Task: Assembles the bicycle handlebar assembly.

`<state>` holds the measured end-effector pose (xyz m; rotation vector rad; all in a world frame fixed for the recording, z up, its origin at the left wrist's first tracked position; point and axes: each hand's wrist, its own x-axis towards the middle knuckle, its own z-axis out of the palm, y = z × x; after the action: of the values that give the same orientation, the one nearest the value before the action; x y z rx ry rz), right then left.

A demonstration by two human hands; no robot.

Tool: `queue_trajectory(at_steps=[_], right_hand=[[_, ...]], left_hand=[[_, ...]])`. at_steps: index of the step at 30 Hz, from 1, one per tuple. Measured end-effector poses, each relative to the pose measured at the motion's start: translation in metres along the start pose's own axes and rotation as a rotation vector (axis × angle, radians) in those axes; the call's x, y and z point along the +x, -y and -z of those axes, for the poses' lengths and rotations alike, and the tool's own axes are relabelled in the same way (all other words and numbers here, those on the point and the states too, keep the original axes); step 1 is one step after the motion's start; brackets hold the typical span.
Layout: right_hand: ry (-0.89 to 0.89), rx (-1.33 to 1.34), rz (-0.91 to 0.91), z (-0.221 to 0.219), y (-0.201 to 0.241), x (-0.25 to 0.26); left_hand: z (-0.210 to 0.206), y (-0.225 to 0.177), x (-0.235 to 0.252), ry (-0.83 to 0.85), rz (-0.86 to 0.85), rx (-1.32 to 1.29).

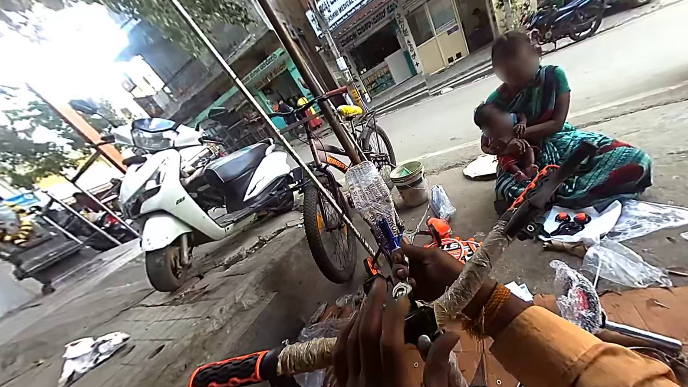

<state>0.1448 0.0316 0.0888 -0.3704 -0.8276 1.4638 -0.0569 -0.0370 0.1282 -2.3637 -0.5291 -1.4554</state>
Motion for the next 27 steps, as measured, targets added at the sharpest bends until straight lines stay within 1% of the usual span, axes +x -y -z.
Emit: queue_trajectory(at_steps=[1, 3, 5, 7, 8, 10, 11, 12, 14, 16, 19, 21, 23, 26, 27], right_hand=[[-0.025, -0.046, 0.038, -0.006, 0.001, -0.008], [-0.094, -0.168, 0.207, -0.024, 0.002, -0.040], [-0.094, -0.242, 0.414, -0.037, 0.001, -0.073], [-0.084, -0.143, 0.527, -0.038, -0.003, -0.086], [-0.122, -0.039, 0.552, -0.037, -0.004, -0.085], [-0.228, 0.124, 0.550, -0.033, 0.000, -0.076], [-0.254, 0.150, 0.521, -0.030, 0.004, -0.069], [-0.249, 0.145, 0.477, -0.028, 0.008, -0.062], [-0.168, 0.096, 0.350, -0.023, 0.012, -0.047], [-0.101, 0.077, 0.231, -0.021, 0.010, -0.032], [-0.076, 0.090, 0.113, -0.017, 0.006, -0.007], [-0.102, 0.011, 0.081, -0.017, 0.002, -0.001], [-0.137, -0.065, 0.126, -0.026, 0.001, -0.013], [-0.132, -0.152, 0.363, -0.041, 0.001, -0.060], [-0.116, -0.131, 0.431, -0.041, -0.001, -0.072]], left_hand=[[-0.001, -0.001, 0.010, 0.094, -0.010, 0.117], [-0.006, -0.008, 0.016, 0.235, -0.017, 0.295], [-0.006, -0.011, 0.016, 0.274, -0.015, 0.325], [-0.005, -0.010, 0.017, 0.292, -0.014, 0.320], [-0.004, -0.010, 0.018, 0.303, -0.013, 0.312], [-0.001, -0.010, 0.019, 0.332, -0.029, 0.309], [0.000, -0.009, 0.021, 0.353, -0.043, 0.314], [0.002, -0.008, 0.023, 0.382, -0.055, 0.323], [0.005, -0.007, 0.028, 0.448, -0.073, 0.329], [0.006, -0.007, 0.030, 0.477, -0.079, 0.330], [0.003, -0.006, 0.027, 0.446, -0.058, 0.332], [0.001, -0.006, 0.026, 0.420, -0.055, 0.337], [0.001, -0.006, 0.026, 0.403, -0.068, 0.339], [0.001, -0.007, 0.024, 0.400, -0.064, 0.346], [0.000, -0.008, 0.025, 0.400, -0.058, 0.344]])
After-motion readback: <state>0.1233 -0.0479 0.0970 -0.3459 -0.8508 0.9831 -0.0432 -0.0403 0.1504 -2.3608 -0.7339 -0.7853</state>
